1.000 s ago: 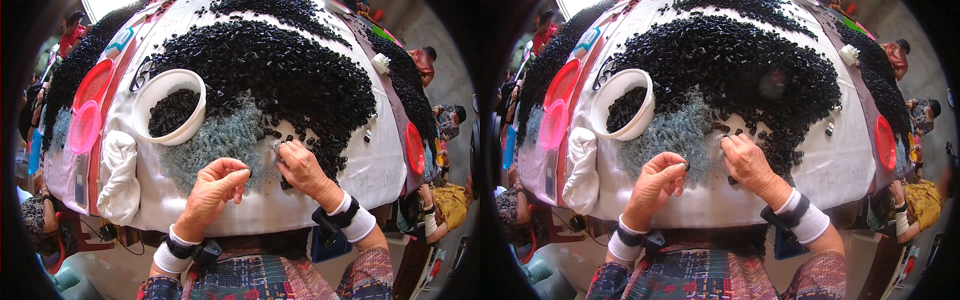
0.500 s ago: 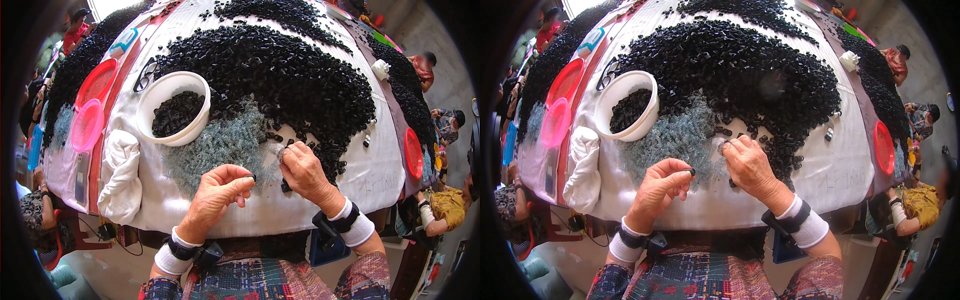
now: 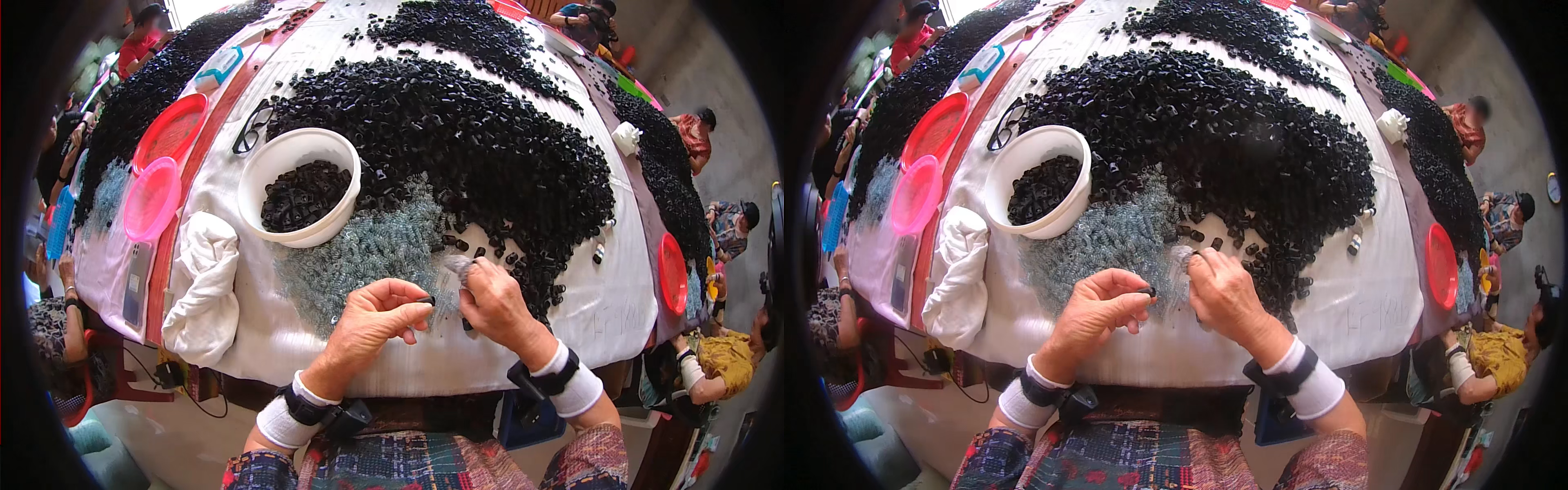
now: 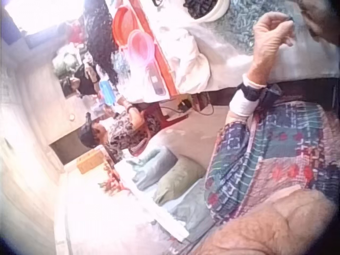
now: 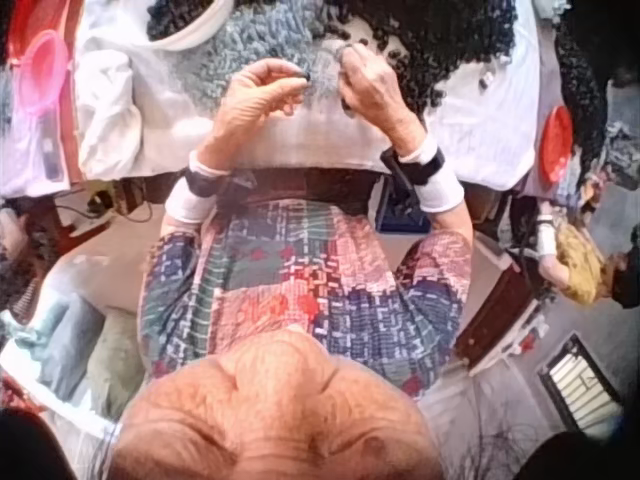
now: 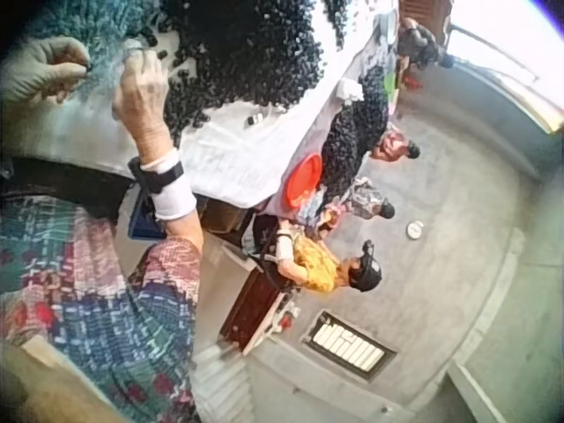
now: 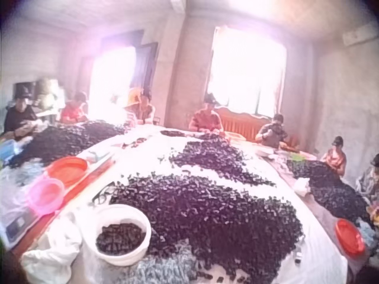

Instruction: Sort small black plastic shoe components and clear plastic pieces at a work table.

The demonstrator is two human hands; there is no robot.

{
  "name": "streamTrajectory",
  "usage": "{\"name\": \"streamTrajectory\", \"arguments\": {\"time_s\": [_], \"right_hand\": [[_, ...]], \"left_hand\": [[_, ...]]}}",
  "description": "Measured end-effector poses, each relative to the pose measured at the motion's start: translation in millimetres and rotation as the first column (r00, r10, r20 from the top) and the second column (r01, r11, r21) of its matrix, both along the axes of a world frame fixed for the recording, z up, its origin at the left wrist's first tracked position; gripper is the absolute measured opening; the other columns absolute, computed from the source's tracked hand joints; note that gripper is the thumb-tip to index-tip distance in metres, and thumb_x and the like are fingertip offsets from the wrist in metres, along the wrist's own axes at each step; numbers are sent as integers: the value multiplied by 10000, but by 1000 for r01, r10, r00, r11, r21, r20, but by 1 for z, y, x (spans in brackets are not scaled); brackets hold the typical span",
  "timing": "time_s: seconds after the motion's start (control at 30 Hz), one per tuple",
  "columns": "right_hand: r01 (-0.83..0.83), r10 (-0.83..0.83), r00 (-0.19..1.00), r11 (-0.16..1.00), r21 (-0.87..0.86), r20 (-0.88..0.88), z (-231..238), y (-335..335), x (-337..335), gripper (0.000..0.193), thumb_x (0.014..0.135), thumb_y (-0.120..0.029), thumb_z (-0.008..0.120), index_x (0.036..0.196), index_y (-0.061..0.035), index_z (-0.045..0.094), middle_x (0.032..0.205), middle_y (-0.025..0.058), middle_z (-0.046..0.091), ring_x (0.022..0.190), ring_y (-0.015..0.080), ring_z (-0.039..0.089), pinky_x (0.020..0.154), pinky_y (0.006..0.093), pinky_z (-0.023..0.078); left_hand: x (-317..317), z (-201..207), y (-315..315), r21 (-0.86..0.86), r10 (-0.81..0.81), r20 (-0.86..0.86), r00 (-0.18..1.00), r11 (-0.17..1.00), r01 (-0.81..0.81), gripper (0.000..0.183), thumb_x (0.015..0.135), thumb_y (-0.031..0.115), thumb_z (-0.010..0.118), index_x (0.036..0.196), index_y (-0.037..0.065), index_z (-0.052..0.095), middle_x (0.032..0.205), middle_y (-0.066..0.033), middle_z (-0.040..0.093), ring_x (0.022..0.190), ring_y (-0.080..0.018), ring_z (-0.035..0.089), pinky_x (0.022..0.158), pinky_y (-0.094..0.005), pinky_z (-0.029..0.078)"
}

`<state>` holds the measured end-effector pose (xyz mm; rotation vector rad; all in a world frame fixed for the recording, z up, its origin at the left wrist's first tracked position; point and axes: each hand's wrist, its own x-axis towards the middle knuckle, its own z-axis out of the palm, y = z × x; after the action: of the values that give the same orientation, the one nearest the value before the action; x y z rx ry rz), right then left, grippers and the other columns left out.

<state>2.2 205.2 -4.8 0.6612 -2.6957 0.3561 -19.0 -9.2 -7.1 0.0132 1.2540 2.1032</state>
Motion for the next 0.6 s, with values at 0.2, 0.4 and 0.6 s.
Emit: {"name": "streamTrajectory", "arguments": {"time_s": [0.2,0.4,0.6], "right_hand": [[-7,151,962,847,-532,228,62,-21,13,311,724,84,616,1025,25,568,813,144,559,670,283,601,562,359,499],[-126,181,978,908,-399,103,57,-19,15,255,736,61,631,984,50,570,872,183,579,731,339,613,607,368,518],[-84,145,983,902,-424,114,59,-18,22,255,738,66,635,987,52,579,904,188,594,768,339,624,645,355,530]], "left_hand": [[4,7,3,-5,22,-131,991,1000,-23,189,816,90,726,977,15,661,812,-36,667,701,-78,615,578,-204,500],[9,13,12,-61,36,-237,971,997,-52,182,807,62,727,975,22,670,826,-25,676,716,-62,614,603,-196,504],[13,12,16,-142,11,-300,954,988,-56,199,813,71,723,1000,27,668,841,-26,680,727,-62,620,621,-199,508]]}}
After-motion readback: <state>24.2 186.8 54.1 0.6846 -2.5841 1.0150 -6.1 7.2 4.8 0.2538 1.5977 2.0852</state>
